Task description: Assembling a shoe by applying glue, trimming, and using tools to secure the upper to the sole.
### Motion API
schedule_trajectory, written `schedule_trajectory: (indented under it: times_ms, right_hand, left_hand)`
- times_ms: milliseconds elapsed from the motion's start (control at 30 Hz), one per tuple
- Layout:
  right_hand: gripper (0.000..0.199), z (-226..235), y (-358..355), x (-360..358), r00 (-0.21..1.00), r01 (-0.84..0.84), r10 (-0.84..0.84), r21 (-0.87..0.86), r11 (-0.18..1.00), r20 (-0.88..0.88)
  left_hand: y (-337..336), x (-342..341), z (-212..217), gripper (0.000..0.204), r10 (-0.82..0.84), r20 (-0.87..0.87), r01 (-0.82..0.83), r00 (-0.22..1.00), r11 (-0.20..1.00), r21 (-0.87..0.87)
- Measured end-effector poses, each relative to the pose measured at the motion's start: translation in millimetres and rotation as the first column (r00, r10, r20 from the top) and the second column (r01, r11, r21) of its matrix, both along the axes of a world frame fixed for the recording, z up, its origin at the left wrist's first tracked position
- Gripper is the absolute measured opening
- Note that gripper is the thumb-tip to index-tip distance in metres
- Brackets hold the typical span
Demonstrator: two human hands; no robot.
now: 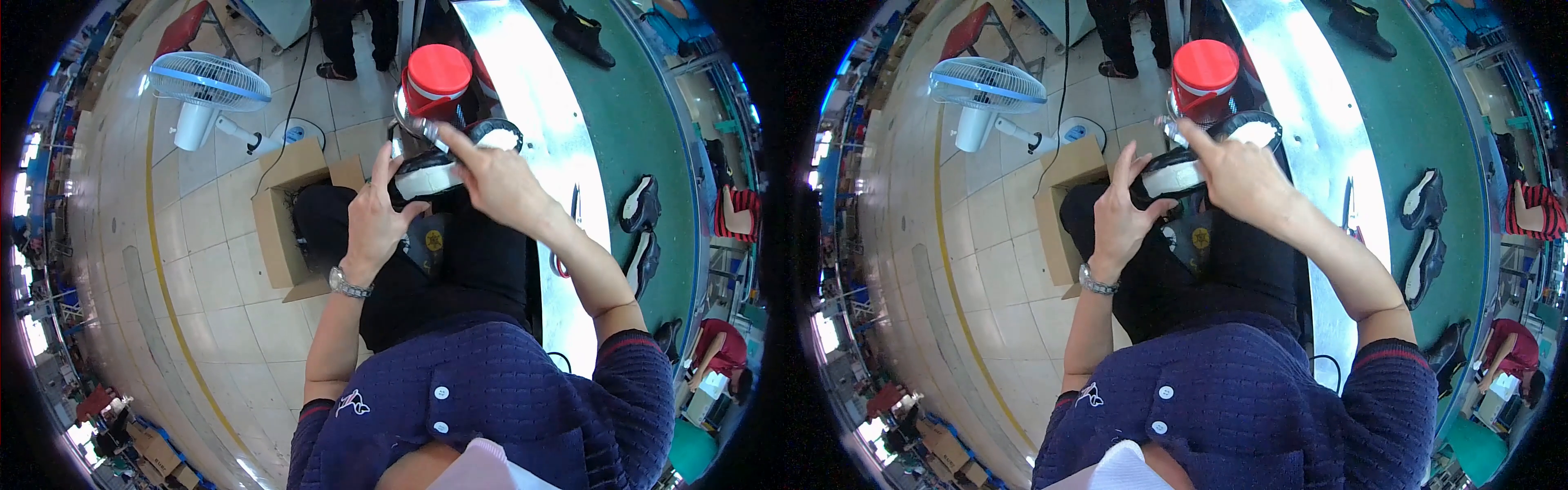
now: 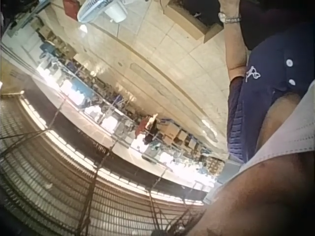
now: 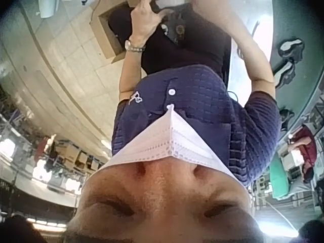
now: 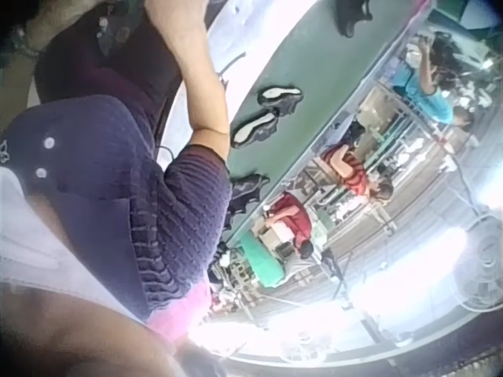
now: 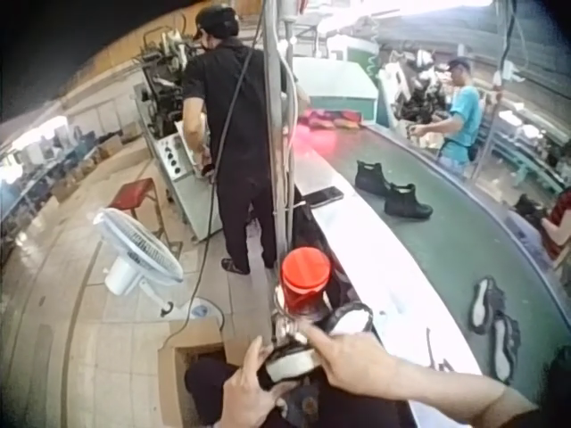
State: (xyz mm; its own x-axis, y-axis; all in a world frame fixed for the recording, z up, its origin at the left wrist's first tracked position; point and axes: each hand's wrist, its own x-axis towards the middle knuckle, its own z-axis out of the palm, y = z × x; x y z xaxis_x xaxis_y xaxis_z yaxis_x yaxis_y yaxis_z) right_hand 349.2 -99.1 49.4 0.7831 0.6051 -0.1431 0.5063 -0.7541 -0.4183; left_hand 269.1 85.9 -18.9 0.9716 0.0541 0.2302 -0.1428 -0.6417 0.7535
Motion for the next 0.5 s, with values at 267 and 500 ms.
schedule_trajectory:
  times_ms: [267, 500]
  right_hand:
    - [0.051, -6, -37, -13, 0.994, -0.001, 0.005, -0.031, 1.000, 0.110]
    - [0.065, 10, -19, -82, 0.984, -0.002, 0.055, 0.300, 0.954, -0.169]
  left_hand:
    - [-5, -47, -11, 0.116, 0.035, -0.083, -0.038, 0.996, 0.998, -0.041]
    - [-28, -106, -24, 0.064, 0.125, -0.380, -0.305, 0.916, 0.835, -0.458]
